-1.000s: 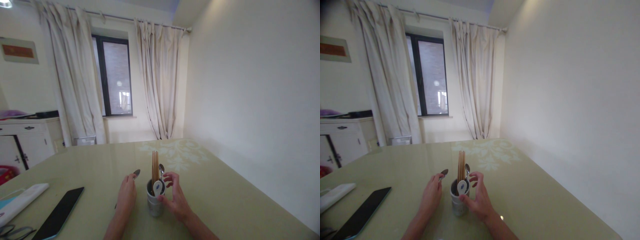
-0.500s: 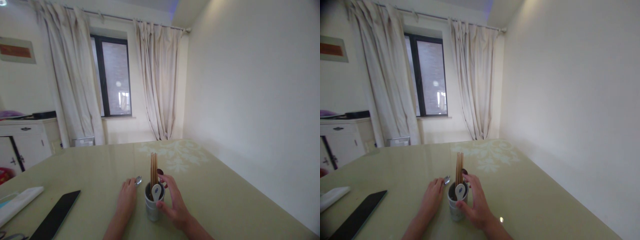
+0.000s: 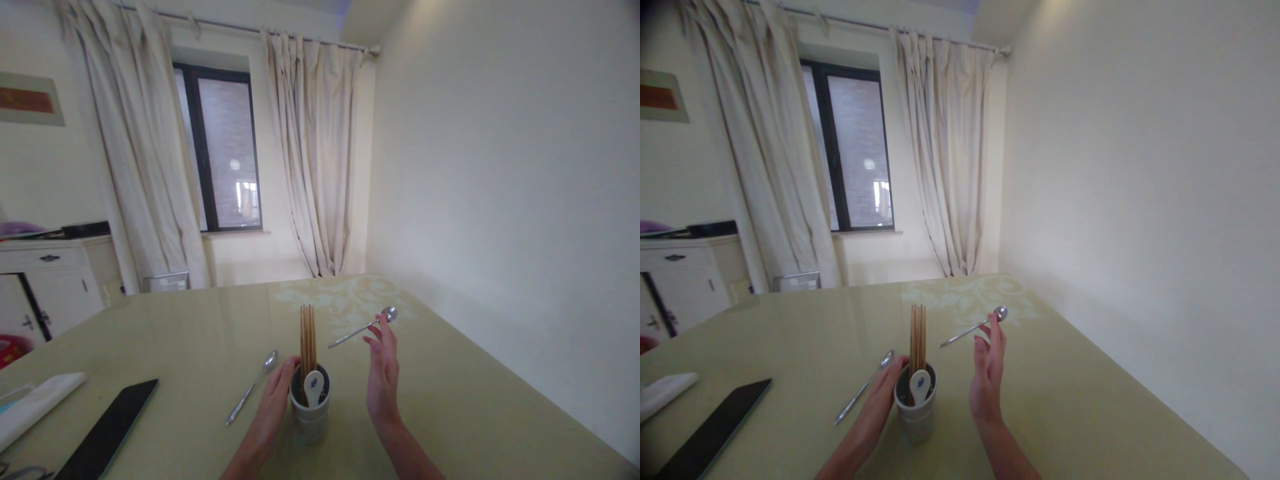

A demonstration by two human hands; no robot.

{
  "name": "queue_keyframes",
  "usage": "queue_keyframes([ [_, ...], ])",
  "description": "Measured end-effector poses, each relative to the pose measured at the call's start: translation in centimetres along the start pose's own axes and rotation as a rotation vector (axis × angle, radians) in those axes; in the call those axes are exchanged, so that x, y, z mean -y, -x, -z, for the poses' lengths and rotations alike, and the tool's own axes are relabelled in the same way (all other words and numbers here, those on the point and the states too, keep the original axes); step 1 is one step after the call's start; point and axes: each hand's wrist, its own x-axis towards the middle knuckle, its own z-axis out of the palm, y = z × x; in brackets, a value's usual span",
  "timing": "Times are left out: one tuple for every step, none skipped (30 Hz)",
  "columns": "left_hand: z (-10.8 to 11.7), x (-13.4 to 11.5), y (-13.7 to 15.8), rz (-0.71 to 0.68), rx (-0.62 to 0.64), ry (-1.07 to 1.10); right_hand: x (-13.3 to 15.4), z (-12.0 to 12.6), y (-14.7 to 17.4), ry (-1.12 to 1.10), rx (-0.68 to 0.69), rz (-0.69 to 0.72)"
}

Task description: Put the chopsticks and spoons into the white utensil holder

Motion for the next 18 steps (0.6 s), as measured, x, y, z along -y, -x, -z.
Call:
queue_keyframes([
  [-0.1,-0.2,0.1,0.031,0.043,0.073,-0.7,-0.2,0.0,-0.003,0.016,-0.041],
  [-0.2,-0.5,0.2,0.068,0.091,0.160,-1.4,-0.5,0.1,-0.010,0.051,-0.085],
  [-0.3,-0.7,0.2,0.099,0.130,0.237,-2.0,-0.8,0.4,-0.023,0.103,-0.132],
  [-0.3,-0.9,0.2,0.117,0.158,0.294,-2.7,-1.2,0.7,-0.040,0.163,-0.182],
  [-0.3,-1.1,0.1,0.122,0.167,0.336,-3.2,-1.6,1.2,-0.059,0.224,-0.227],
  [-0.2,-1.1,0.0,0.116,0.154,0.355,-3.6,-2.0,1.7,-0.082,0.292,-0.265],
  [-0.1,-1.1,-0.2,0.098,0.117,0.342,-3.8,-2.3,2.1,-0.105,0.355,-0.295],
  [0.1,-0.9,-0.4,0.068,0.059,0.294,-3.9,-2.5,2.6,-0.126,0.413,-0.317],
  [0.3,-0.6,-0.6,0.021,-0.008,0.215,-3.8,-2.7,2.9,-0.144,0.462,-0.335],
  [0.5,-0.3,-0.8,-0.040,-0.070,0.111,-3.6,-2.8,3.2,-0.156,0.498,-0.346],
  [0.7,0.1,-1.0,-0.108,-0.115,-0.002,-3.4,-2.8,3.4,-0.164,0.526,-0.348],
  [0.8,0.4,-1.1,-0.176,-0.134,-0.113,-3.2,-2.8,3.6,-0.166,0.549,-0.337],
  [0.8,0.7,-1.2,-0.234,-0.128,-0.211,-2.9,-2.7,3.7,-0.162,0.572,-0.312],
  [0.8,0.9,-1.2,-0.273,-0.102,-0.290,-2.7,-2.6,3.7,-0.159,0.594,-0.279],
  [0.7,1.1,-1.2,-0.289,-0.063,-0.346,-2.5,-2.6,3.8,-0.162,0.615,-0.249],
  [0.6,1.2,-1.1,-0.285,-0.020,-0.380,-2.4,-2.5,3.8,-0.174,0.636,-0.228],
  [0.4,1.2,-1.1,-0.271,0.022,-0.395,-2.3,-2.5,3.9,-0.197,0.653,-0.224],
  [0.3,1.2,-1.1,-0.254,0.059,-0.397,-2.2,-2.5,3.9,-0.228,0.665,-0.237],
])
